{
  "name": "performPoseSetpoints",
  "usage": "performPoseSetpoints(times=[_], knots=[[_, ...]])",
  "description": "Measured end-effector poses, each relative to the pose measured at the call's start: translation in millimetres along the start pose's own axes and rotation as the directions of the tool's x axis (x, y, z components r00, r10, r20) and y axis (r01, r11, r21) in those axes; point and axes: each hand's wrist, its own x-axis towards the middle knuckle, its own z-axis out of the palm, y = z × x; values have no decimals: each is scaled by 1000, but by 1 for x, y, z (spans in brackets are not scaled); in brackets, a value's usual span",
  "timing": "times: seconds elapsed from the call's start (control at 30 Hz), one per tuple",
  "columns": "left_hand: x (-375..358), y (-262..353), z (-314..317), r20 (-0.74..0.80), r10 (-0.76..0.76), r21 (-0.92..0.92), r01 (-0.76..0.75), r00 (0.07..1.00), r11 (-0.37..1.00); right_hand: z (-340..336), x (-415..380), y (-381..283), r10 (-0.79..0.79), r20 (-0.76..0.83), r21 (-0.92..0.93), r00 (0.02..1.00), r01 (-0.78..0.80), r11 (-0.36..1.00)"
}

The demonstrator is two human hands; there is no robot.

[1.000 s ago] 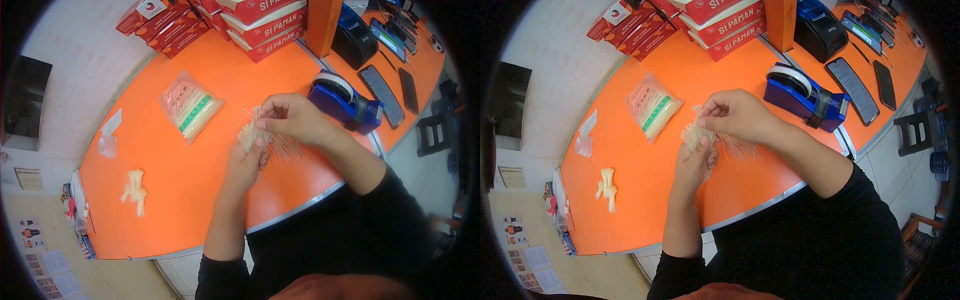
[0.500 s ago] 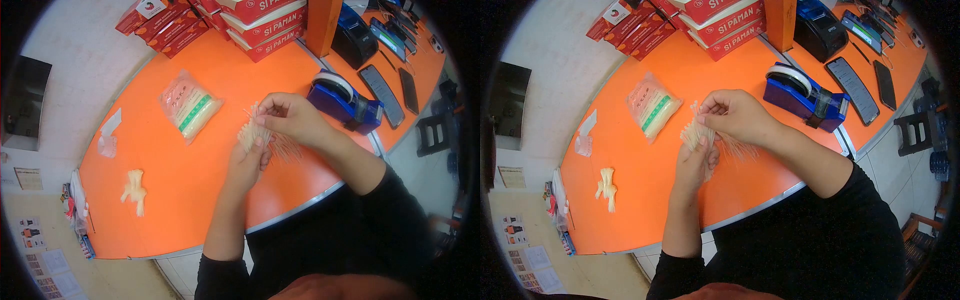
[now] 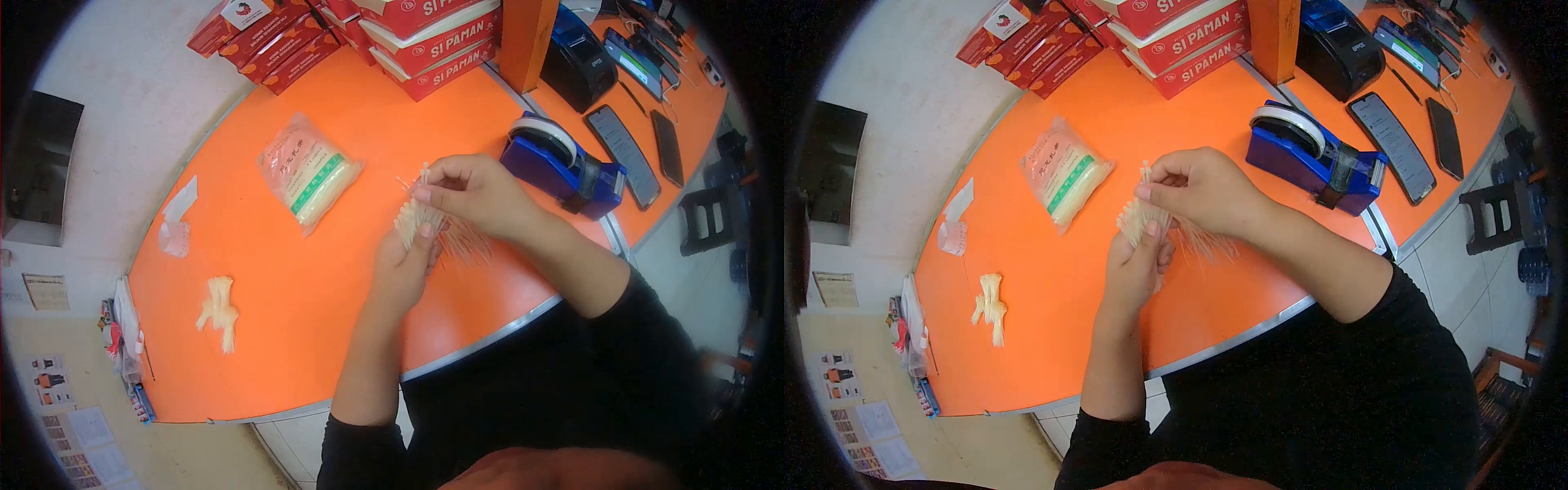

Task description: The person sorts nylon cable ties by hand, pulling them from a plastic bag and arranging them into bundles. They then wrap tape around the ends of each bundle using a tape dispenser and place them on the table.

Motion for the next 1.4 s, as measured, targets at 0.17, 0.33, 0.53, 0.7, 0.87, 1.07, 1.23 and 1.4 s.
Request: performPoseSetpoints(times=[0.17,0.33,0.53,0.7,0.87,1.07,1.23,1.4], knots=[[0,-2,2,-20,13,8,-13,1000,1000,1,1,4,-74,-42,90,996,78,993],[1,-4,-2,28,39,77,-41,999,996,-5,2,-5,-173,-162,-22,971,172,985],[3,0,-6,-113,75,205,-51,991,977,-27,0,-21,-362,-447,11,818,410,912],[1,10,-4,-167,31,28,-27,985,999,-16,4,9,-32,-118,-928,993,-98,360],[-1,12,-2,-116,-9,-36,5,993,999,-15,3,-4,-242,-96,-733,966,95,673],[-2,9,2,10,-28,-73,29,1000,997,-9,-5,-13,-149,125,-451,981,190,872],[-2,4,-3,111,-20,-98,31,994,995,-13,2,-4,-151,35,-215,988,155,964],[-2,1,-2,88,-29,-119,40,996,992,-12,0,-6,-141,55,-222,989,150,963]])
